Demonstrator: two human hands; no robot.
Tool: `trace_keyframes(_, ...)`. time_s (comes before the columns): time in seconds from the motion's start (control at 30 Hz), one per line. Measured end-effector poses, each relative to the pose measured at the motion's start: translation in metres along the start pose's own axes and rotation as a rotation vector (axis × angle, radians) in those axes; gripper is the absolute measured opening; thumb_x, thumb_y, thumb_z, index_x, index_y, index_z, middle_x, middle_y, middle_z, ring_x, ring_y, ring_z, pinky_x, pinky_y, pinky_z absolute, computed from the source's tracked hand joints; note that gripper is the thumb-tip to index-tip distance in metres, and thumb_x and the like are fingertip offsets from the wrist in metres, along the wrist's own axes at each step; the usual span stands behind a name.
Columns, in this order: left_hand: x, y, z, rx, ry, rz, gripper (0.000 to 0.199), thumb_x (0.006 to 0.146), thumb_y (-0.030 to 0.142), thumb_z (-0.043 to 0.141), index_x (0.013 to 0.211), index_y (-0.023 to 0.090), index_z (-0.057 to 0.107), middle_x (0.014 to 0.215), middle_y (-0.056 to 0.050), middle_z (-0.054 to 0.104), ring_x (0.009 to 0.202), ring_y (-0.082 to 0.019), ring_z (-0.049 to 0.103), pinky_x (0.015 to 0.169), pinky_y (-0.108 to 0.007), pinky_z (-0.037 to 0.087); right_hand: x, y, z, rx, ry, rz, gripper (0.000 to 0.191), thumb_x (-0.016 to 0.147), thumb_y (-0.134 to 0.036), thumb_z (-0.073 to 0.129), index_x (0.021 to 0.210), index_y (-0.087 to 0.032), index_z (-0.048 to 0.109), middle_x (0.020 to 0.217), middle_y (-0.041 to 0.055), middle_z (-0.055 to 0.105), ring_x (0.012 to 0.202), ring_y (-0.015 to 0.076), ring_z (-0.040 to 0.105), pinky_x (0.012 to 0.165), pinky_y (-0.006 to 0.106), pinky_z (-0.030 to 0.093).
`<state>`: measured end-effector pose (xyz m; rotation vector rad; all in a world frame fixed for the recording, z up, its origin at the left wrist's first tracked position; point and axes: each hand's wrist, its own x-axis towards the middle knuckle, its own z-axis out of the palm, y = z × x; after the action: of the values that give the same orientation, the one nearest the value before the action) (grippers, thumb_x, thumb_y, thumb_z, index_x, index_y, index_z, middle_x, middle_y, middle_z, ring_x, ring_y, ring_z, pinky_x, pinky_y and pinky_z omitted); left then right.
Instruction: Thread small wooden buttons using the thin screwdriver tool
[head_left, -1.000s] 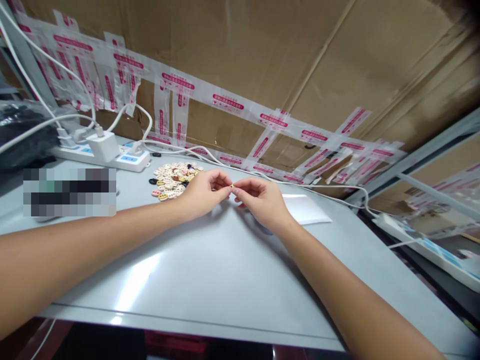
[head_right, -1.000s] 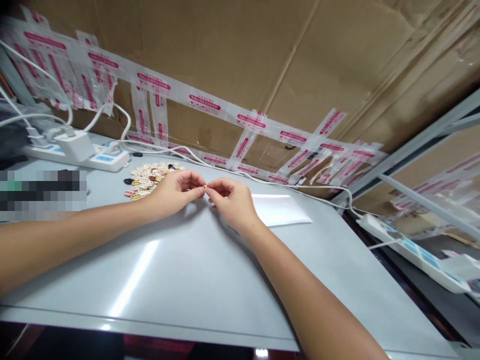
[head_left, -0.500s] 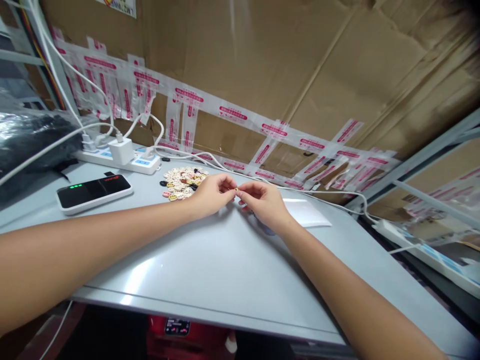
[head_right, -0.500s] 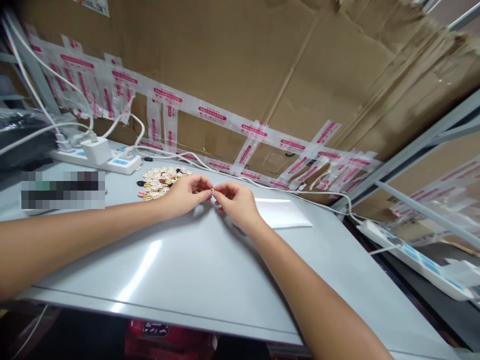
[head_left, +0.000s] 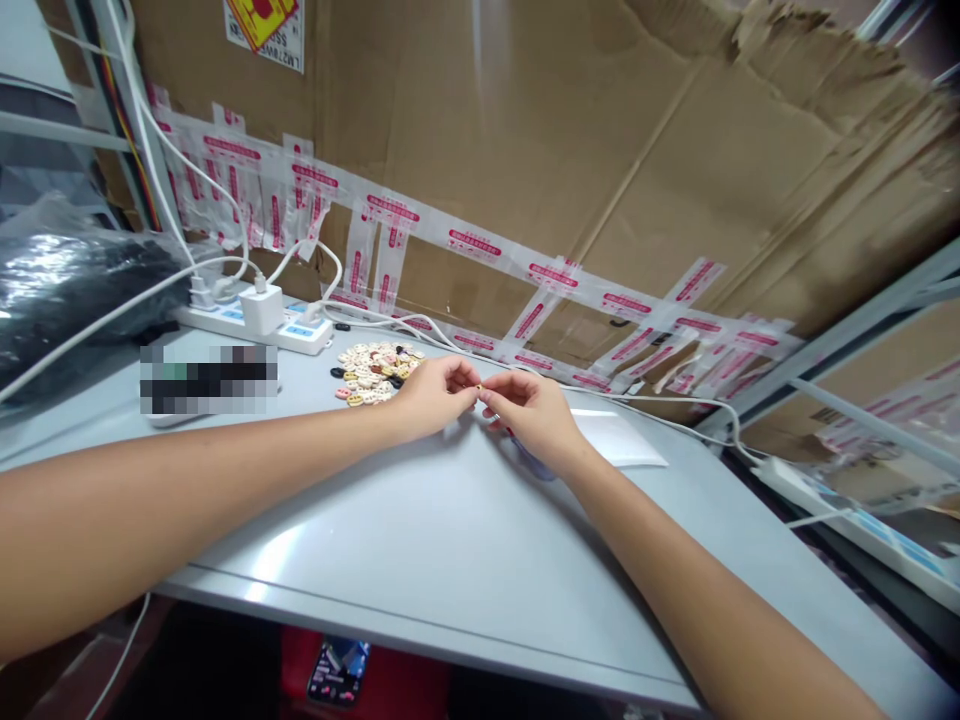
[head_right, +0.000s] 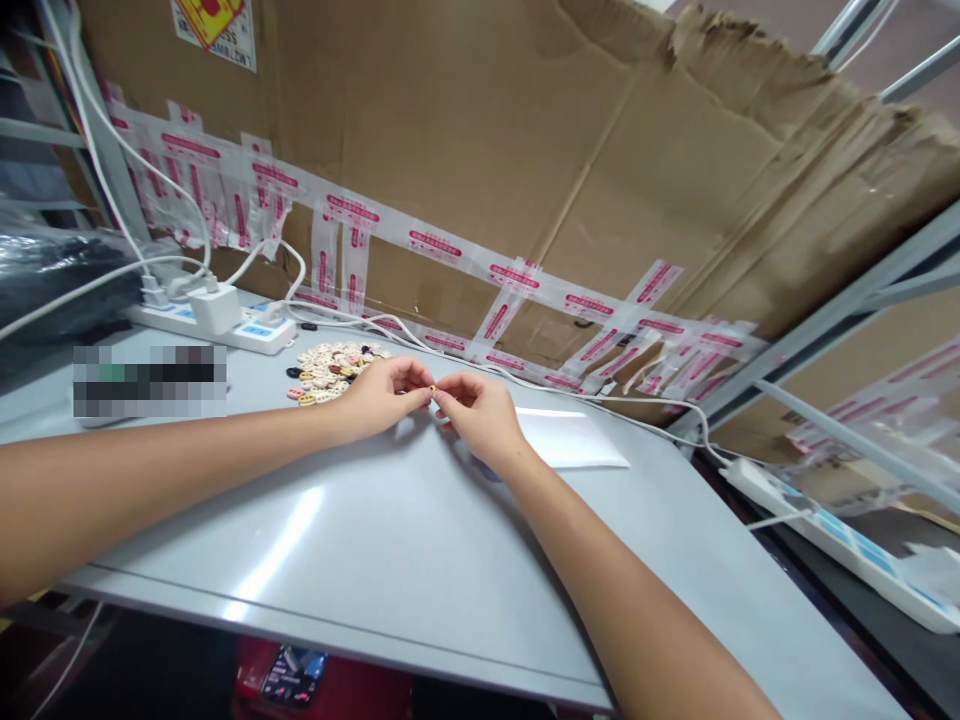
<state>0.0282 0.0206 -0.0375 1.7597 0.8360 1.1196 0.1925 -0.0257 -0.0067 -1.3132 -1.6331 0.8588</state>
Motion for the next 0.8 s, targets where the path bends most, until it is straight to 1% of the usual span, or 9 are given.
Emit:
trace_keyframes(0.13,-0.001,0.002,0.0,0.0,0.0,-0.013,0.009,0.076,0.016,0.066,0.084,0.015,0.063,0.081,-0.003,0.069,0.075,-0.015,0.066,0.07,-0.028,0.053,0.001,0.002,0.0,0.0,0.001,0.003,0.028,0.075,-0.043,0.075,0.086,-0.017,0.07,0.079,0.0049,0.07,0.068,0.016,0.063,0.056,0.028,0.056)
trace_keyframes(0.4,0.001,-0.004,-0.001,-0.028,0.009,0.001,0.01,0.076,0.018,0.066,0.086,0.016,0.063,0.081,-0.002,0.07,0.076,-0.015,0.067,0.073,-0.03,0.054,0.0,0.001,0.001,0.041,0.01,0.019,0.027,0.074,-0.04,0.075,0.085,-0.016,0.07,0.081,0.0044,0.07,0.069,0.0153,0.064,0.057,0.027,0.057)
trace_keyframes(0.53,-0.002,0.003,-0.003,-0.078,0.008,-0.027,0.009,0.075,0.015,0.067,0.084,0.015,0.063,0.08,-0.002,0.068,0.075,-0.014,0.066,0.073,-0.029,0.053,-0.001,-0.001,0.0,0.048,0.007,0.012,0.027,0.074,-0.041,0.076,0.085,-0.016,0.071,0.082,0.0044,0.07,0.072,0.0158,0.065,0.058,0.027,0.058)
trace_keyframes(0.63,-0.005,0.009,-0.005,-0.111,-0.001,-0.048,0.011,0.075,0.017,0.069,0.085,0.015,0.063,0.081,-0.002,0.069,0.076,-0.013,0.066,0.073,-0.028,0.053,-0.002,-0.003,0.001,0.063,0.007,0.002,0.028,0.074,-0.041,0.076,0.086,-0.017,0.071,0.082,0.005,0.071,0.072,0.0166,0.066,0.058,0.027,0.058)
trace_keyframes(0.8,-0.008,0.011,-0.008,-0.149,-0.021,-0.039,0.013,0.077,0.02,0.07,0.088,0.014,0.065,0.085,-0.003,0.071,0.08,-0.014,0.068,0.077,-0.029,0.054,-0.002,-0.004,0.005,0.141,0.035,0.031,0.033,0.068,-0.044,0.081,0.083,-0.016,0.07,0.079,0.0048,0.071,0.068,0.0168,0.067,0.057,0.029,0.058)
